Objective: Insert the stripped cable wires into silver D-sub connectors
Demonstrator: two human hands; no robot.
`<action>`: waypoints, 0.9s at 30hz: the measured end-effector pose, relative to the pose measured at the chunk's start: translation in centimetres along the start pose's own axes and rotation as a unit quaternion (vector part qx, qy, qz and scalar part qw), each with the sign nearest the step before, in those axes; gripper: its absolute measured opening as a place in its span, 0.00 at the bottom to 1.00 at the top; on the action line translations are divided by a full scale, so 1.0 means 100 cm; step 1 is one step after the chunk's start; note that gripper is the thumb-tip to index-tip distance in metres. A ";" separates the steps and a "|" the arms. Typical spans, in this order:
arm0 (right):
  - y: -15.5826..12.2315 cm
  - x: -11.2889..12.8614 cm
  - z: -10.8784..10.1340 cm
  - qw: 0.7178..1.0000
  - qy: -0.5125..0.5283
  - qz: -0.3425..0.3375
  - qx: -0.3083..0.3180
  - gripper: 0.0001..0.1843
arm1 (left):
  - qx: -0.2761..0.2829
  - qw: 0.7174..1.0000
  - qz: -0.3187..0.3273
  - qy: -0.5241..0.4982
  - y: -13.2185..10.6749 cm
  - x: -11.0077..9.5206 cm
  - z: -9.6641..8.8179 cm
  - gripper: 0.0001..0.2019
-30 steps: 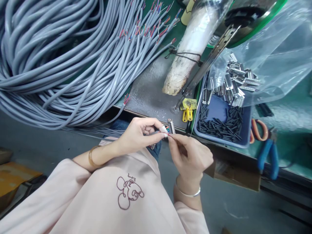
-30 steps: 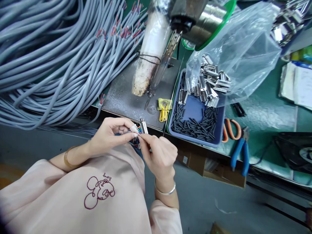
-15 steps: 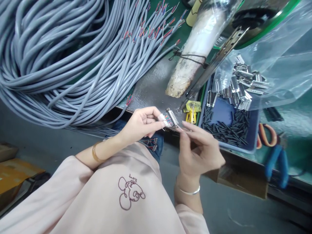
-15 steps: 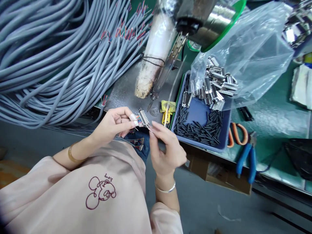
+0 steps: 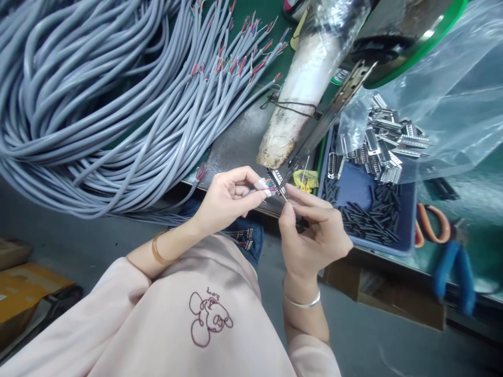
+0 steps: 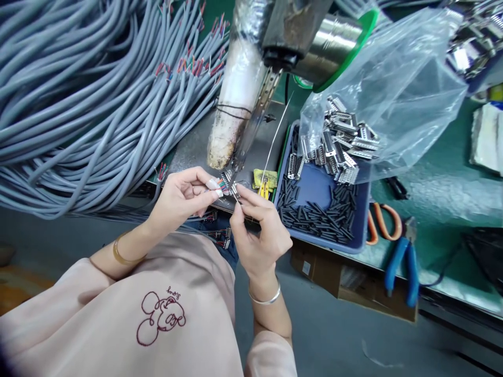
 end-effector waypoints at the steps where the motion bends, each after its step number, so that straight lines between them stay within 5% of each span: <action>1: 0.000 0.000 0.001 1.000 0.001 0.000 -0.001 0.10 | -0.002 1.000 0.000 0.003 0.000 0.000 0.000 0.09; 13: 0.012 0.006 0.000 0.998 -0.053 -0.040 -0.007 0.10 | -0.006 0.999 0.036 0.012 -0.003 -0.010 0.005 0.07; 23: 0.006 0.006 -0.004 0.988 -0.119 -0.097 0.028 0.10 | -0.015 0.998 -0.028 0.055 -0.008 -0.002 0.001 0.07; 27: 0.005 0.007 -0.004 0.994 -0.103 -0.048 0.005 0.10 | -0.021 0.998 -0.017 0.048 -0.013 -0.002 0.001 0.08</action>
Point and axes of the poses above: each hand's wrist, its own y-axis towards the middle knuckle, its own z-axis out of the palm, x = y × z, the point moved 1 cm from there along y, towards the middle knuckle, and after that the axes turned 9 degrees about -z, right-handed, at the moved point
